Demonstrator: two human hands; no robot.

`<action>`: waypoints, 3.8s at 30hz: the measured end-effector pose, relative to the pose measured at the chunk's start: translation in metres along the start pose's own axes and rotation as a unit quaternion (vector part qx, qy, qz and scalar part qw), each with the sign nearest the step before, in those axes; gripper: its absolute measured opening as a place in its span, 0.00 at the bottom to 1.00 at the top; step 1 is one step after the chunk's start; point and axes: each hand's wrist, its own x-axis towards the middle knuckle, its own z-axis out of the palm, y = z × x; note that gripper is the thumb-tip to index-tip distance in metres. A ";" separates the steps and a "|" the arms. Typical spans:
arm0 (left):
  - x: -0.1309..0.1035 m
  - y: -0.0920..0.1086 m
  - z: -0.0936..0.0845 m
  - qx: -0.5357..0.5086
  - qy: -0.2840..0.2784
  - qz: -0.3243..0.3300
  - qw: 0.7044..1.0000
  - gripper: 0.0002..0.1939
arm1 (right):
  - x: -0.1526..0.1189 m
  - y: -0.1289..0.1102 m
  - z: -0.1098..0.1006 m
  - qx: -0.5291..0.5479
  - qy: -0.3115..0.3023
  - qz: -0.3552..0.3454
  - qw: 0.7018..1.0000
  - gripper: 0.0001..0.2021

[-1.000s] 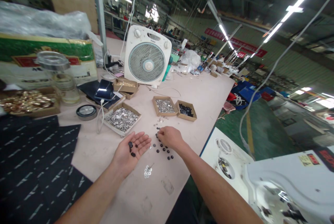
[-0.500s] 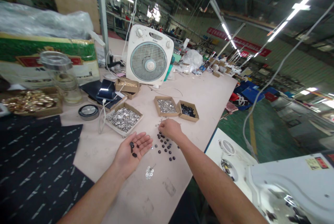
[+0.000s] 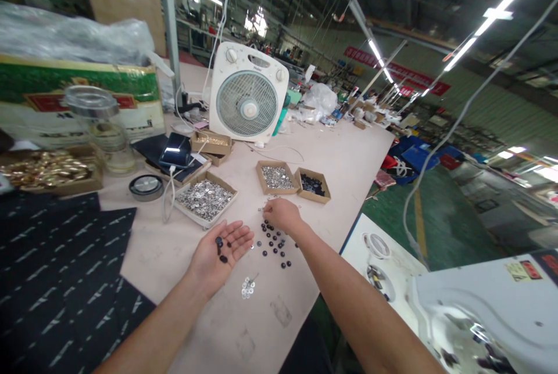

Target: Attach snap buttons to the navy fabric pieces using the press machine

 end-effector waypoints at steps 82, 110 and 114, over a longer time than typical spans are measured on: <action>0.000 -0.001 0.002 0.008 -0.004 -0.004 1.000 0.13 | -0.007 0.003 -0.001 0.010 -0.004 -0.071 0.997 0.13; -0.001 0.000 0.003 0.004 -0.006 -0.004 1.000 0.13 | -0.018 -0.012 -0.005 -0.101 0.012 -0.062 0.993 0.14; -0.001 0.000 0.003 0.002 -0.007 -0.004 1.000 0.13 | -0.014 -0.007 -0.002 -0.088 0.008 -0.050 0.995 0.11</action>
